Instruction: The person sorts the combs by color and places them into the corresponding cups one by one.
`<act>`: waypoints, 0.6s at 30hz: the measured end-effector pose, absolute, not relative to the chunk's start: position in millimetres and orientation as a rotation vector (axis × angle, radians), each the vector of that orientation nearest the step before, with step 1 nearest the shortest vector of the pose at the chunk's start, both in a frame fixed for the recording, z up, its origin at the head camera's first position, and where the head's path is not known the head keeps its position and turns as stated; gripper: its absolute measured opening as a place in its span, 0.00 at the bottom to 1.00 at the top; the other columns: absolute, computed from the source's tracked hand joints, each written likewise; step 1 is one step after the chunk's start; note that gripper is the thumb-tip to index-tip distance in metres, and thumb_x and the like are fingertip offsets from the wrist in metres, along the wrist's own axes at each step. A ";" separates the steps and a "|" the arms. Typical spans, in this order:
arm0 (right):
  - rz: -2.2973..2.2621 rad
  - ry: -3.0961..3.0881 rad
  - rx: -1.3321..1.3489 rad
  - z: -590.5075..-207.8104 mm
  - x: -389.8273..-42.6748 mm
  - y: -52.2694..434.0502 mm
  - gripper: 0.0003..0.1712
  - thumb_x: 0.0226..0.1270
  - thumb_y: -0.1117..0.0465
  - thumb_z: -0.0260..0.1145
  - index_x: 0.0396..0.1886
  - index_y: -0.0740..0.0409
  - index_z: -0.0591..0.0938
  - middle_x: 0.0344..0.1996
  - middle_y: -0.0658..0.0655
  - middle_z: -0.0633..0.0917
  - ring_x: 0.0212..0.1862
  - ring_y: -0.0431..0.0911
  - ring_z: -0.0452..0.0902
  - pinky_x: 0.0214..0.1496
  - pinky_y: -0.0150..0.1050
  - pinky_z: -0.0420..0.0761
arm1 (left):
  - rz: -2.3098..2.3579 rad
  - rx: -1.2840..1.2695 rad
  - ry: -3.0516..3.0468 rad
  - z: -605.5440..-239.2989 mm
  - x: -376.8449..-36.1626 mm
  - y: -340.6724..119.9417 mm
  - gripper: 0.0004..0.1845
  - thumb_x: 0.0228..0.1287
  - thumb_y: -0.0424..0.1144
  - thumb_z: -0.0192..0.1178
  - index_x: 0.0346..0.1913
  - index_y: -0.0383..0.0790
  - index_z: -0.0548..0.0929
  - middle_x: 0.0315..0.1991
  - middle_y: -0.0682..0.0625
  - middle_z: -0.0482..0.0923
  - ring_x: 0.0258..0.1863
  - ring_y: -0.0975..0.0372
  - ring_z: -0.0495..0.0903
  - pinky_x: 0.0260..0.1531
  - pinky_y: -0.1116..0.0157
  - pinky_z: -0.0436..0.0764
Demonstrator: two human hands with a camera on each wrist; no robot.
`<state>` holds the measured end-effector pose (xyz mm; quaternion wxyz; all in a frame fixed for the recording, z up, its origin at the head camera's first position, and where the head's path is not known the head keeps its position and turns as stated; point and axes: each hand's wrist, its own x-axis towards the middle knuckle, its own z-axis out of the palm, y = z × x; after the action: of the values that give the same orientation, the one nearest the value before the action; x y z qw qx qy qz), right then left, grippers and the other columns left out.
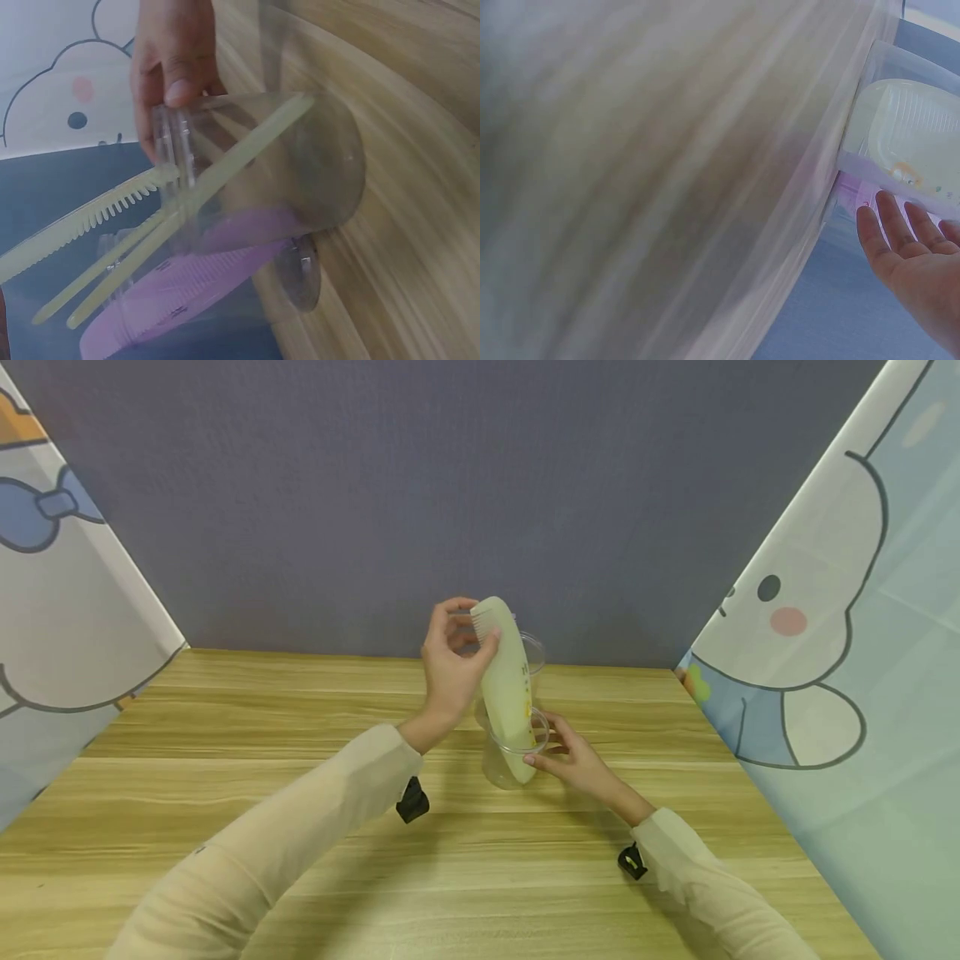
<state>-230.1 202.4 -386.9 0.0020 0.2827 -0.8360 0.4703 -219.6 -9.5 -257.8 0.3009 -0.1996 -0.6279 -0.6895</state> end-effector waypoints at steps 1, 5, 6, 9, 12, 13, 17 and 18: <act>1.477 -2.622 0.889 -386.7 -230.0 202.5 0.38 0.58 0.62 0.65 0.67 0.56 0.59 0.58 0.64 0.71 0.54 0.58 0.72 0.54 0.53 0.75 | -1.832 -0.526 -1.673 -259.2 -219.5 -8.8 0.21 0.54 0.24 0.59 0.51 0.27 0.67 0.39 0.32 0.76 0.34 0.45 0.80 0.31 0.57 0.83; 1.476 -2.633 0.888 -385.1 -229.0 202.6 0.39 0.58 0.62 0.66 0.67 0.56 0.58 0.59 0.63 0.71 0.55 0.57 0.72 0.54 0.52 0.75 | -1.816 -0.530 -1.718 -265.5 -219.3 -5.9 0.21 0.54 0.23 0.59 0.51 0.27 0.67 0.39 0.33 0.76 0.34 0.45 0.81 0.29 0.57 0.83; 1.471 -2.637 0.883 -384.5 -228.7 202.5 0.39 0.58 0.62 0.66 0.67 0.56 0.58 0.59 0.63 0.71 0.55 0.57 0.72 0.54 0.52 0.75 | -1.802 -0.538 -1.733 -266.7 -219.0 -5.4 0.21 0.54 0.23 0.59 0.51 0.27 0.67 0.39 0.33 0.76 0.34 0.45 0.81 0.30 0.57 0.83; 1.458 -2.639 0.888 -381.9 -226.5 201.0 0.39 0.58 0.64 0.65 0.67 0.58 0.58 0.59 0.64 0.70 0.55 0.58 0.72 0.53 0.52 0.76 | -1.763 -0.564 -1.774 -268.6 -217.5 -4.3 0.21 0.54 0.23 0.59 0.52 0.26 0.66 0.40 0.32 0.76 0.35 0.45 0.81 0.30 0.56 0.84; 1.463 -2.630 0.901 -373.7 -220.4 197.3 0.38 0.58 0.67 0.64 0.67 0.62 0.58 0.58 0.68 0.70 0.54 0.60 0.72 0.53 0.54 0.75 | -1.728 -0.587 -1.807 -270.6 -216.6 -3.8 0.22 0.54 0.23 0.59 0.52 0.25 0.66 0.40 0.31 0.76 0.35 0.44 0.81 0.30 0.56 0.84; 1.471 -2.626 0.905 -371.3 -218.8 196.3 0.38 0.58 0.67 0.64 0.66 0.64 0.58 0.58 0.69 0.70 0.54 0.61 0.72 0.53 0.55 0.75 | -1.717 -0.588 -1.816 -271.4 -216.5 -3.7 0.21 0.54 0.23 0.59 0.52 0.25 0.66 0.40 0.31 0.75 0.36 0.44 0.81 0.30 0.57 0.84; 1.486 -2.623 0.900 -367.6 -217.0 194.6 0.38 0.58 0.68 0.64 0.66 0.65 0.58 0.57 0.69 0.70 0.53 0.62 0.72 0.52 0.56 0.74 | -1.688 -0.594 -1.833 -282.0 -226.3 -3.6 0.22 0.54 0.24 0.60 0.52 0.27 0.67 0.42 0.34 0.75 0.37 0.47 0.81 0.28 0.60 0.84; 1.477 -2.628 0.895 -369.7 -218.6 195.3 0.38 0.58 0.68 0.64 0.66 0.64 0.58 0.57 0.69 0.71 0.53 0.61 0.72 0.53 0.55 0.75 | -1.683 -0.591 -1.836 -285.3 -230.1 -3.7 0.22 0.54 0.25 0.60 0.52 0.28 0.67 0.42 0.35 0.75 0.37 0.48 0.81 0.28 0.61 0.84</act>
<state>-218.6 195.3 -369.7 -0.0014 0.2845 -0.8358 0.4696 -230.1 -3.7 -285.3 0.2869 -0.2211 -0.6872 -0.6298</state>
